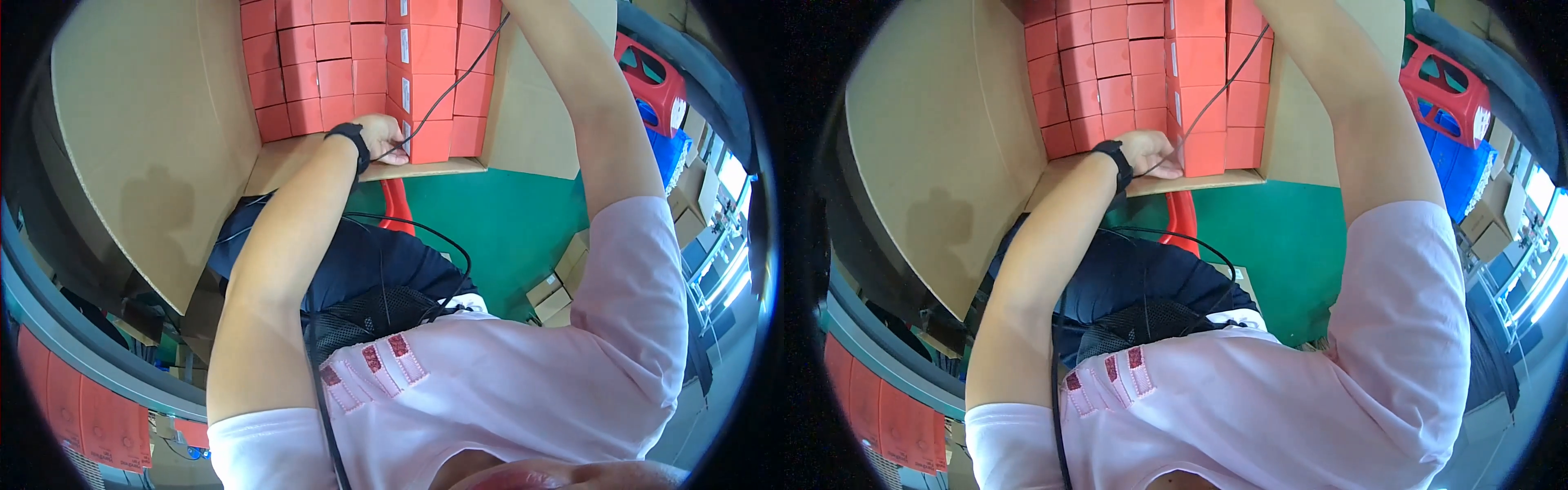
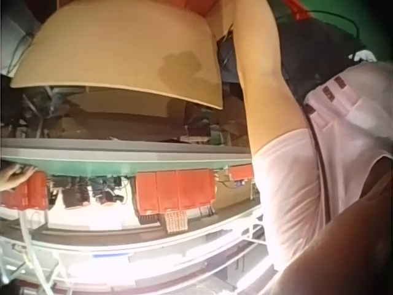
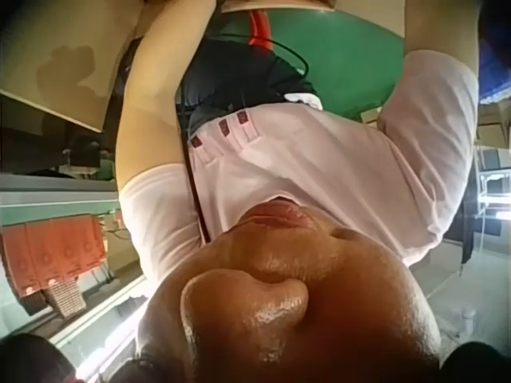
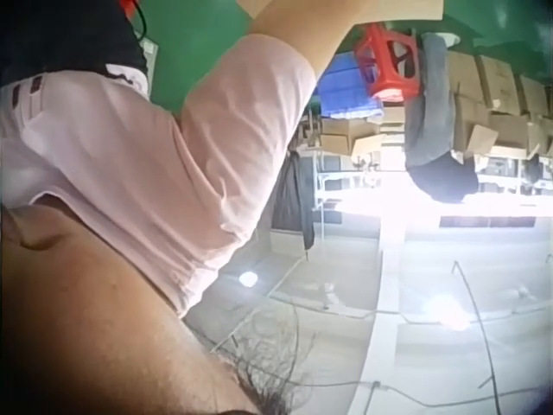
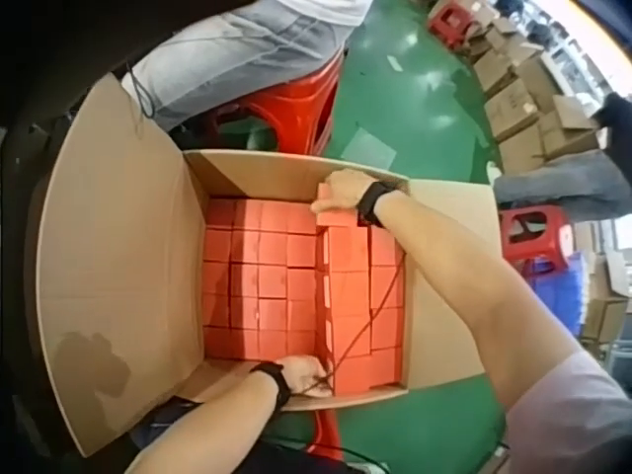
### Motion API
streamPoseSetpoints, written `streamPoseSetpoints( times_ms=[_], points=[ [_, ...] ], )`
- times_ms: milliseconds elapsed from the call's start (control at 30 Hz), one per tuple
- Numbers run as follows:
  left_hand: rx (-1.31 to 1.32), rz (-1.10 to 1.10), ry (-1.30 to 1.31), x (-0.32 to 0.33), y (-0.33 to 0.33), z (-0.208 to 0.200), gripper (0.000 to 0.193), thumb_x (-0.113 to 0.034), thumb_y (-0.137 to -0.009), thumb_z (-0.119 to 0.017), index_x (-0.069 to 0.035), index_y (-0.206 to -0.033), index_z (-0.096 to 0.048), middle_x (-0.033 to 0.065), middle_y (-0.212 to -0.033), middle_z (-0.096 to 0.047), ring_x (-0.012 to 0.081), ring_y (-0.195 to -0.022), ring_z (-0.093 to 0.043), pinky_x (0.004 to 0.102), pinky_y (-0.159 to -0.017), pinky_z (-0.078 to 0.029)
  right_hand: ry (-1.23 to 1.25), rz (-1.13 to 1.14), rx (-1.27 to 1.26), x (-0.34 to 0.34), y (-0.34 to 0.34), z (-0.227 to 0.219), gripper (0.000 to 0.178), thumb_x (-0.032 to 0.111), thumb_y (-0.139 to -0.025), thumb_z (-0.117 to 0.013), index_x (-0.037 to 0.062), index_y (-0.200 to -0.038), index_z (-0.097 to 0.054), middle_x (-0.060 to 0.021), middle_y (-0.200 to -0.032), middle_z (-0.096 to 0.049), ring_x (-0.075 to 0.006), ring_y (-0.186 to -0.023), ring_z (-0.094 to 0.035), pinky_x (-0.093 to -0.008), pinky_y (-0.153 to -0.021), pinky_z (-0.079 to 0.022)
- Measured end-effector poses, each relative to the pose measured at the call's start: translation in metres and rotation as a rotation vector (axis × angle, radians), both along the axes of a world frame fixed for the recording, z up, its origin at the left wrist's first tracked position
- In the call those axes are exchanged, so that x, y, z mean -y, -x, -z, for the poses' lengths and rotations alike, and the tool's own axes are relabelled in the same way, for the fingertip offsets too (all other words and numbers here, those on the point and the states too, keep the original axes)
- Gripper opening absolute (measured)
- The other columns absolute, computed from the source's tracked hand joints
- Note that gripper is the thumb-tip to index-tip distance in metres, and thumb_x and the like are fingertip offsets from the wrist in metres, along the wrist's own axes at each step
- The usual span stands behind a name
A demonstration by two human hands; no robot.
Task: Packaging components into red boxes and then organizing the boxes into a larger carton.
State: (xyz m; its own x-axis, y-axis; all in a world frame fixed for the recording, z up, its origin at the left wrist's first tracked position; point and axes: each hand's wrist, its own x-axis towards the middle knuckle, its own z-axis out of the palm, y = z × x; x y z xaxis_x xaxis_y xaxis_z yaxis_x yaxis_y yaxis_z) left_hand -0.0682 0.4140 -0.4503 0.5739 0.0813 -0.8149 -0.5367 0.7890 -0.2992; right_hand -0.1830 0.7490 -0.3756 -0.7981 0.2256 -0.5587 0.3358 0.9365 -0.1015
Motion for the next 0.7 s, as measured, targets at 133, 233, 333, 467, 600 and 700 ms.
streamPoseSetpoints(
  times_ms=[133, 233, 333, 467, 600, 700],
  points=[
    [0.215, 0.120, -0.748, 0.008, -0.010, 0.048, 0.029, -0.011, -0.086, -0.078, 0.005, -0.107, -0.066, 0.0169, -0.112, -0.068, 0.0247, -0.086, -0.070, 0.0376, -0.079, -0.062, 0.038, 0.029, -0.156, 0.016, 0.009, 0.019, 0.085, 0.071, -0.084, -0.060, -0.0067, -0.118, -0.063, -0.0283, -0.121, -0.065, -0.0421, -0.111, -0.062, -0.0489, -0.095, -0.049],
    [-0.040, 0.240, -0.370, -0.026, 0.010, -0.025, 0.056, -0.026, -0.083, -0.084, 0.009, -0.122, -0.062, 0.0247, -0.116, -0.065, 0.0299, -0.083, -0.072, 0.0326, -0.064, -0.064, 0.042, 0.096, -0.167, 0.003, -0.010, 0.018, 0.086, 0.070, -0.083, -0.061, -0.0047, -0.124, -0.059, -0.0283, -0.128, -0.061, -0.0429, -0.115, -0.060, -0.0489, -0.098, -0.048],
    [-0.216, 0.406, -0.517, -0.027, 0.021, -0.039, 0.059, -0.036, -0.087, -0.078, 0.006, -0.125, -0.062, 0.0271, -0.126, -0.063, 0.0313, -0.091, -0.072, 0.0367, -0.082, -0.062, 0.122, 0.070, -0.062, -0.007, -0.013, -0.001, 0.088, 0.072, -0.081, -0.062, -0.0016, -0.130, -0.057, -0.0275, -0.134, -0.059, -0.0426, -0.123, -0.056, -0.0476, -0.104, -0.044],
    [-0.263, 0.546, -0.575, -0.030, 0.007, -0.027, 0.080, -0.054, -0.084, -0.077, 0.009, -0.130, -0.058, 0.0297, -0.129, -0.061, 0.0335, -0.085, -0.074, 0.0365, -0.072, -0.064, 0.179, 0.091, -0.057, -0.017, -0.021, -0.001, 0.091, 0.073, -0.081, -0.061, -0.0003, -0.135, -0.055, -0.0275, -0.138, -0.056, -0.0422, -0.127, -0.054, -0.0471, -0.107, -0.043],
    [-0.323, 0.485, -0.481, -0.021, 0.001, -0.036, 0.079, -0.058, -0.088, -0.071, 0.007, -0.130, -0.057, 0.0283, -0.125, -0.062, 0.0319, -0.081, -0.073, 0.0335, -0.065, -0.063, 0.158, 0.108, -0.108, -0.011, -0.015, -0.006, 0.098, 0.074, -0.080, -0.061, -0.0014, -0.142, -0.051, -0.0268, -0.141, -0.055, -0.0421, -0.130, -0.051, -0.0467, -0.110, -0.040],
    [-0.342, 0.300, -0.375, -0.002, -0.001, -0.036, 0.075, -0.056, -0.092, -0.066, 0.006, -0.133, -0.055, 0.0262, -0.130, -0.060, 0.0296, -0.082, -0.073, 0.0293, -0.065, -0.062, 0.569, 0.358, 0.065, -0.004, 0.002, -0.020, 0.100, 0.074, -0.077, -0.066, -0.0050, -0.138, -0.054, -0.0284, -0.140, -0.055, -0.0419, -0.129, -0.052, -0.0460, -0.108, -0.042]
  ],
)
